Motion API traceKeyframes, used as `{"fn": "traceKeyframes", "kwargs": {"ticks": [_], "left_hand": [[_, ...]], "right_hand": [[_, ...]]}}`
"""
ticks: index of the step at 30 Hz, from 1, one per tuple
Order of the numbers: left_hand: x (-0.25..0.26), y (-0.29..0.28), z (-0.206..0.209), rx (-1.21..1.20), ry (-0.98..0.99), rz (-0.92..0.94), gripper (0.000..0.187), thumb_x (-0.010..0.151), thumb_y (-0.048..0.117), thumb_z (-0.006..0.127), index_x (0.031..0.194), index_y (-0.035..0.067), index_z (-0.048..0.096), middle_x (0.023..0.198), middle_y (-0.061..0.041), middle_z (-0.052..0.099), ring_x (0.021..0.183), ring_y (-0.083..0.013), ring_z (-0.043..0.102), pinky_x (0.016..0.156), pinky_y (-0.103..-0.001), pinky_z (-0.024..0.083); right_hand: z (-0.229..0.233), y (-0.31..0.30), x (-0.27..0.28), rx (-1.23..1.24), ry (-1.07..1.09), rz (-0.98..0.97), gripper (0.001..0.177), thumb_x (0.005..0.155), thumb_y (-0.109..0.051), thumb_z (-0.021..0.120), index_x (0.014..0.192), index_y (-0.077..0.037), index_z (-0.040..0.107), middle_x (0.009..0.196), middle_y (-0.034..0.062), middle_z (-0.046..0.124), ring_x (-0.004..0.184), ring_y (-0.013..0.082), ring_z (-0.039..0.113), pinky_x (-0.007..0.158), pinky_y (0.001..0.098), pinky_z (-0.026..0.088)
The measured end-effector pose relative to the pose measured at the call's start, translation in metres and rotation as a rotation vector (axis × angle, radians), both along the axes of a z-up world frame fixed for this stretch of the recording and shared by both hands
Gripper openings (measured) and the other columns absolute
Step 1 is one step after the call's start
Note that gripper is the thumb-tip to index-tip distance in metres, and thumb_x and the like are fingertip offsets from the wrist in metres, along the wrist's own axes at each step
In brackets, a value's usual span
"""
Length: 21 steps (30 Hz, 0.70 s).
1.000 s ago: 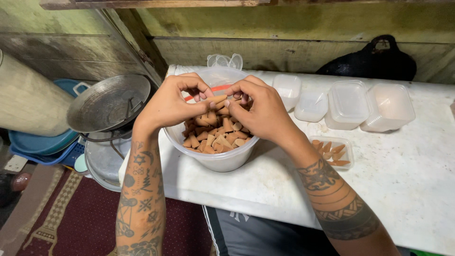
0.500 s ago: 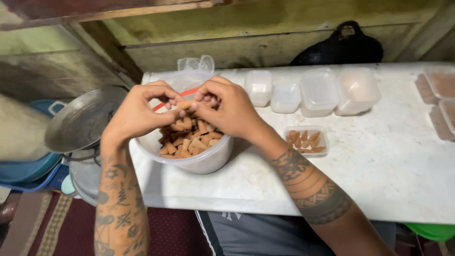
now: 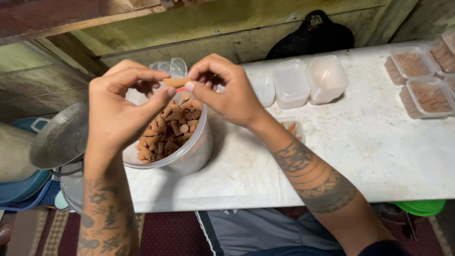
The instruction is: The person sorts incense cones by hand from a large bucket into small plastic containers on a table.
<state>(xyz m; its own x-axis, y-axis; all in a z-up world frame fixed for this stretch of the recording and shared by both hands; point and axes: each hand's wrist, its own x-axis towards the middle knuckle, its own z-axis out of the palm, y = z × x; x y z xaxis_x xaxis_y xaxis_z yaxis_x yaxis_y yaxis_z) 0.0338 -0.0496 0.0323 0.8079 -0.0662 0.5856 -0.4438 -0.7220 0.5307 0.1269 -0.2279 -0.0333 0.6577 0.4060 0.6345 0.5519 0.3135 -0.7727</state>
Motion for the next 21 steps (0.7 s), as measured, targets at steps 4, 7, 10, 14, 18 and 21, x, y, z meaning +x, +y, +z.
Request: {"fn": "traceKeyframes", "kwargs": {"ticks": [4,7,10,14,18,21], "left_hand": [[0.0,-0.057,0.012,-0.001,-0.08,-0.032,0.015,0.091,0.001,0.083,0.103,0.001,0.075,0.091,-0.007,0.062,0.073,-0.0122,0.055,0.069,-0.024,0.048],[0.004,-0.093,0.008,0.005,-0.13,-0.101,0.014,0.088,0.005,0.083,0.098,0.004,0.074,0.087,-0.005,0.062,0.069,-0.0123,0.053,0.065,-0.025,0.045],[0.01,-0.121,-0.007,-0.013,-0.101,-0.14,0.012,0.09,0.011,0.077,0.101,0.008,0.072,0.09,-0.003,0.059,0.072,-0.0138,0.053,0.066,-0.028,0.046],[0.031,-0.136,-0.049,-0.084,-0.039,-0.155,0.021,0.088,0.015,0.078,0.107,0.011,0.072,0.092,0.0,0.06,0.072,-0.0127,0.054,0.068,-0.028,0.048],[0.056,-0.143,-0.095,-0.327,-0.031,-0.154,0.029,0.08,0.003,0.08,0.107,0.011,0.076,0.085,-0.005,0.065,0.07,-0.0166,0.06,0.073,-0.032,0.05],[0.071,-0.139,-0.12,-0.425,0.022,-0.184,0.025,0.079,0.007,0.082,0.103,0.013,0.077,0.084,-0.002,0.066,0.069,-0.0114,0.059,0.075,-0.027,0.048]], "right_hand": [[0.002,-0.056,0.007,-0.026,-0.012,0.017,0.009,0.095,-0.013,0.071,0.099,-0.009,0.063,0.093,0.0006,0.059,0.081,0.0074,0.054,0.07,0.0198,0.045],[-0.011,-0.096,0.009,-0.066,0.007,0.013,0.011,0.095,-0.015,0.068,0.1,-0.007,0.061,0.096,0.003,0.06,0.088,0.0107,0.056,0.078,0.0225,0.047],[-0.037,-0.124,0.013,-0.045,0.092,0.01,0.012,0.095,-0.016,0.066,0.1,-0.008,0.059,0.096,0.0022,0.056,0.089,0.0116,0.052,0.079,0.025,0.046],[-0.078,-0.143,0.023,-0.012,0.191,-0.033,0.012,0.095,-0.015,0.068,0.101,-0.008,0.061,0.096,0.0018,0.057,0.092,0.0113,0.055,0.087,0.0248,0.047],[-0.116,-0.15,0.04,0.092,0.287,-0.074,0.014,0.092,-0.003,0.072,0.101,0.004,0.063,0.092,0.0082,0.06,0.085,0.009,0.054,0.079,0.0229,0.048],[-0.126,-0.148,0.042,0.079,0.302,-0.071,0.014,0.091,-0.004,0.073,0.101,0.002,0.064,0.092,0.0068,0.059,0.084,0.0088,0.053,0.078,0.0216,0.047]]}}
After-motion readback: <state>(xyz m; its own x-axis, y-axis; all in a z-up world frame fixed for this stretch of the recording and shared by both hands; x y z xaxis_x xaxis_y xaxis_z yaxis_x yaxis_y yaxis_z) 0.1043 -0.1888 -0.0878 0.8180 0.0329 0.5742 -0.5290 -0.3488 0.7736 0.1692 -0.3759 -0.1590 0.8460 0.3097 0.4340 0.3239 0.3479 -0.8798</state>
